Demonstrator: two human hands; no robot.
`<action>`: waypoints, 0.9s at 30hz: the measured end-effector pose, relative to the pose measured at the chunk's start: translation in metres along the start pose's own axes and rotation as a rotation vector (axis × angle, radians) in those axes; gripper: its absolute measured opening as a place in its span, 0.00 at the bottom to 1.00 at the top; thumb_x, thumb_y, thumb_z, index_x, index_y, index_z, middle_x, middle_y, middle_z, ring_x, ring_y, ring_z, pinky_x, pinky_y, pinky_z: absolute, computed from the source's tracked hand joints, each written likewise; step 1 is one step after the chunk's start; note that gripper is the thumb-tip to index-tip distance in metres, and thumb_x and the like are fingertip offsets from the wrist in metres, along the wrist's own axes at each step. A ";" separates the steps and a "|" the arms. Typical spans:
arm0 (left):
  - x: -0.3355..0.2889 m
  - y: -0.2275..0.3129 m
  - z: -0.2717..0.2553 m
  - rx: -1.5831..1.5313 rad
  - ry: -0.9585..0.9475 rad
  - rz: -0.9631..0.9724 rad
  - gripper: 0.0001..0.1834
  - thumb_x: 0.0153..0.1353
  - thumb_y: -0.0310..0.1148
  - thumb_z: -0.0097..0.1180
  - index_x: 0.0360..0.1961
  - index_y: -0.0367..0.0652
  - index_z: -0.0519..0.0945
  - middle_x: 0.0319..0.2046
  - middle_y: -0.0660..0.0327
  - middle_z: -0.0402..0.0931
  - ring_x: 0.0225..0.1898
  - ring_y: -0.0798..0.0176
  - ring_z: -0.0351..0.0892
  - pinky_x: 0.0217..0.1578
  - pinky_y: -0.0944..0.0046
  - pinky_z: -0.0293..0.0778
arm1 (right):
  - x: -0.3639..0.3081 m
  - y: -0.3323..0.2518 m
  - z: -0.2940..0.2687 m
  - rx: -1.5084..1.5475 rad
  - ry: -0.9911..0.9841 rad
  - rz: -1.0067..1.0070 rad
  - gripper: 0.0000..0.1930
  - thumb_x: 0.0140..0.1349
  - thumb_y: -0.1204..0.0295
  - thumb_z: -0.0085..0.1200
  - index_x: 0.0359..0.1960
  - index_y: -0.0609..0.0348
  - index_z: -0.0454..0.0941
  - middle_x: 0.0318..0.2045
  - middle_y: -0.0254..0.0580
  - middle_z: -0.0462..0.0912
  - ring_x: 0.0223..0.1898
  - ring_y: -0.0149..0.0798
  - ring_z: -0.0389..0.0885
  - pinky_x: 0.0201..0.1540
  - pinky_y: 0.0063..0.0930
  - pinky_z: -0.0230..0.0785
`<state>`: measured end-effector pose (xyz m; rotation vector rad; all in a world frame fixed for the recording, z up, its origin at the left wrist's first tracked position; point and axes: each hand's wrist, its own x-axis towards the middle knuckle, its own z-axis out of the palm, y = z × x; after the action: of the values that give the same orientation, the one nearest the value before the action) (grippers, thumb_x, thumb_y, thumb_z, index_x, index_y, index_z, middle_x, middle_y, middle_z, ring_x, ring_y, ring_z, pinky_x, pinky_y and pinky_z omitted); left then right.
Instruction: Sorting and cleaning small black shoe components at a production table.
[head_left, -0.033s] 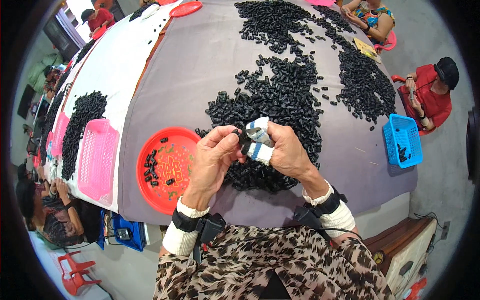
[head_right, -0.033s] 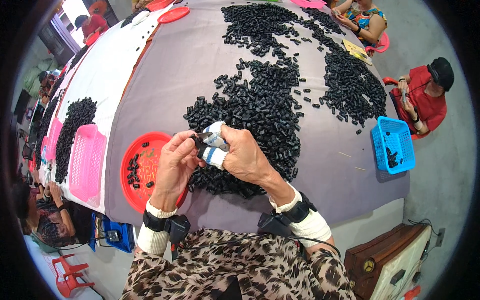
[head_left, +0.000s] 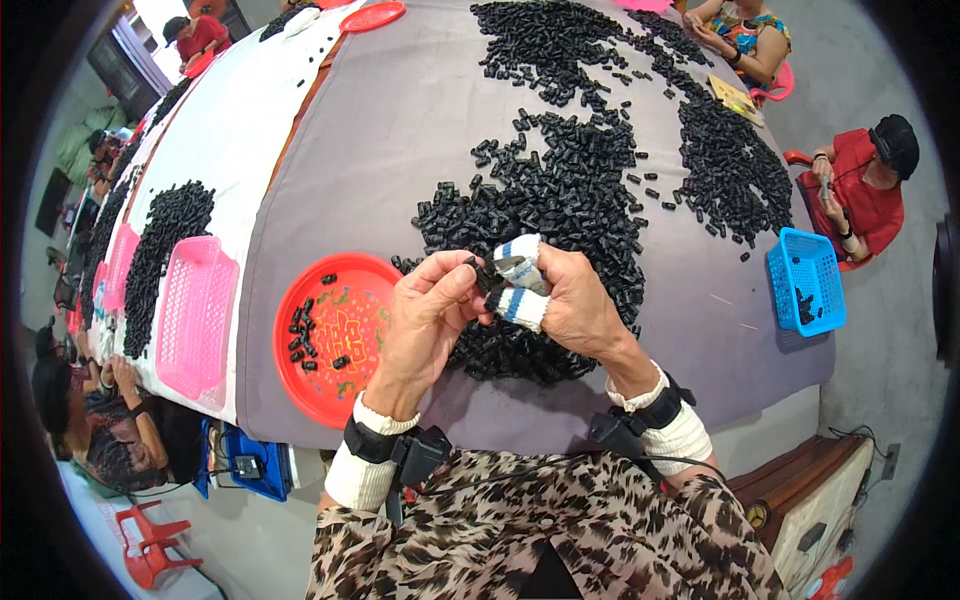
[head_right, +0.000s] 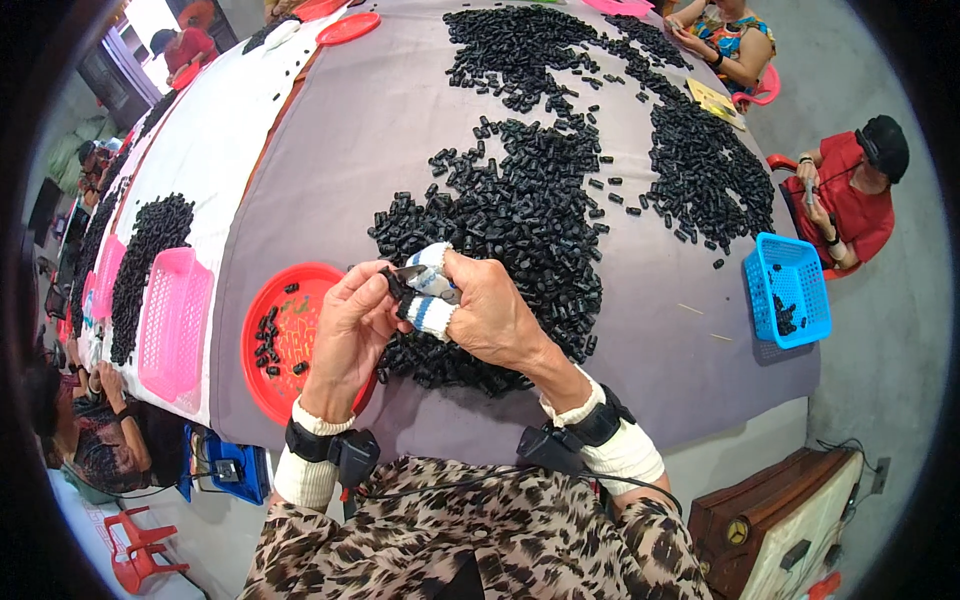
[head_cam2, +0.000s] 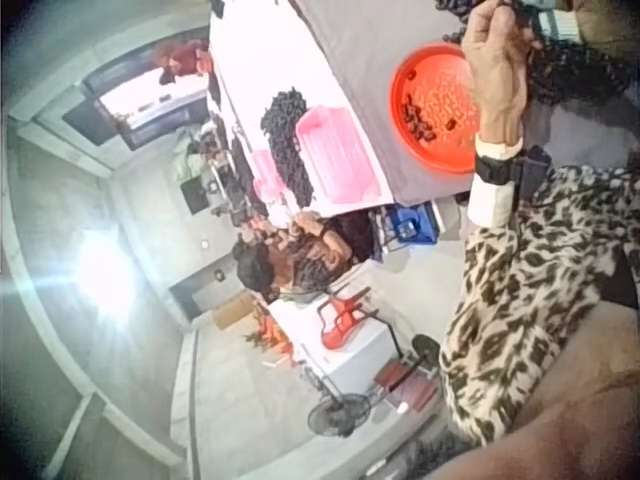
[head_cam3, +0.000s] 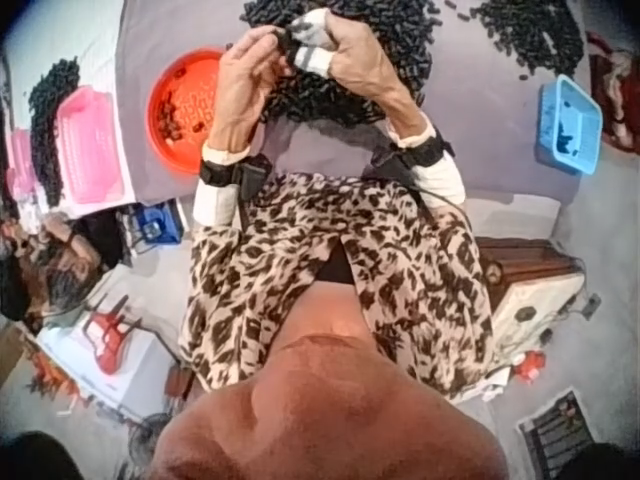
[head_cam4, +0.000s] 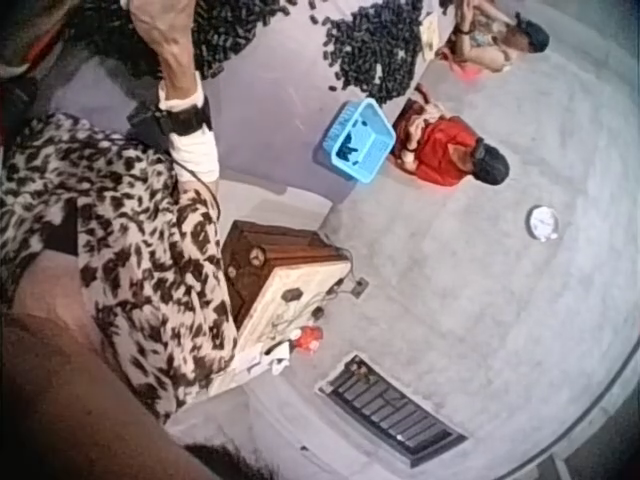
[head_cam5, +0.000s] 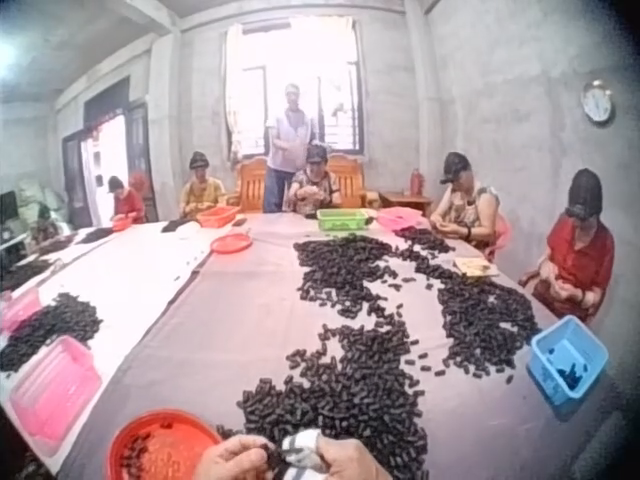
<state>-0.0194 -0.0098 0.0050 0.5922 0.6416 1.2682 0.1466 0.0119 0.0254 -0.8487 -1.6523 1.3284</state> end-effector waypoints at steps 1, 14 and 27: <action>0.001 0.000 -0.002 0.001 0.004 0.000 0.09 0.60 0.29 0.52 0.39 0.35 0.74 0.28 0.61 0.75 0.26 0.69 0.75 0.28 0.67 0.75 | 0.000 -0.001 0.000 -0.024 0.016 -0.009 0.09 0.54 0.76 0.55 0.36 0.64 0.74 0.24 0.33 0.78 0.26 0.21 0.73 0.28 0.19 0.68; 0.009 0.001 0.000 -0.154 -0.103 -0.010 0.11 0.60 0.29 0.51 0.43 0.37 0.73 0.32 0.61 0.76 0.29 0.70 0.75 0.30 0.69 0.75 | 0.005 -0.004 -0.003 -0.142 0.008 -0.029 0.12 0.50 0.71 0.60 0.32 0.63 0.72 0.19 0.35 0.75 0.22 0.23 0.69 0.25 0.23 0.65; 0.008 0.005 0.001 -0.126 -0.161 0.015 0.13 0.59 0.27 0.52 0.45 0.36 0.72 0.35 0.59 0.77 0.35 0.69 0.77 0.35 0.72 0.74 | 0.009 -0.014 -0.005 -0.277 -0.044 -0.046 0.18 0.50 0.63 0.61 0.30 0.65 0.70 0.20 0.51 0.76 0.21 0.46 0.76 0.24 0.32 0.66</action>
<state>-0.0206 -0.0006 0.0085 0.5887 0.4213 1.2510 0.1473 0.0192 0.0415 -0.9401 -1.9081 1.1090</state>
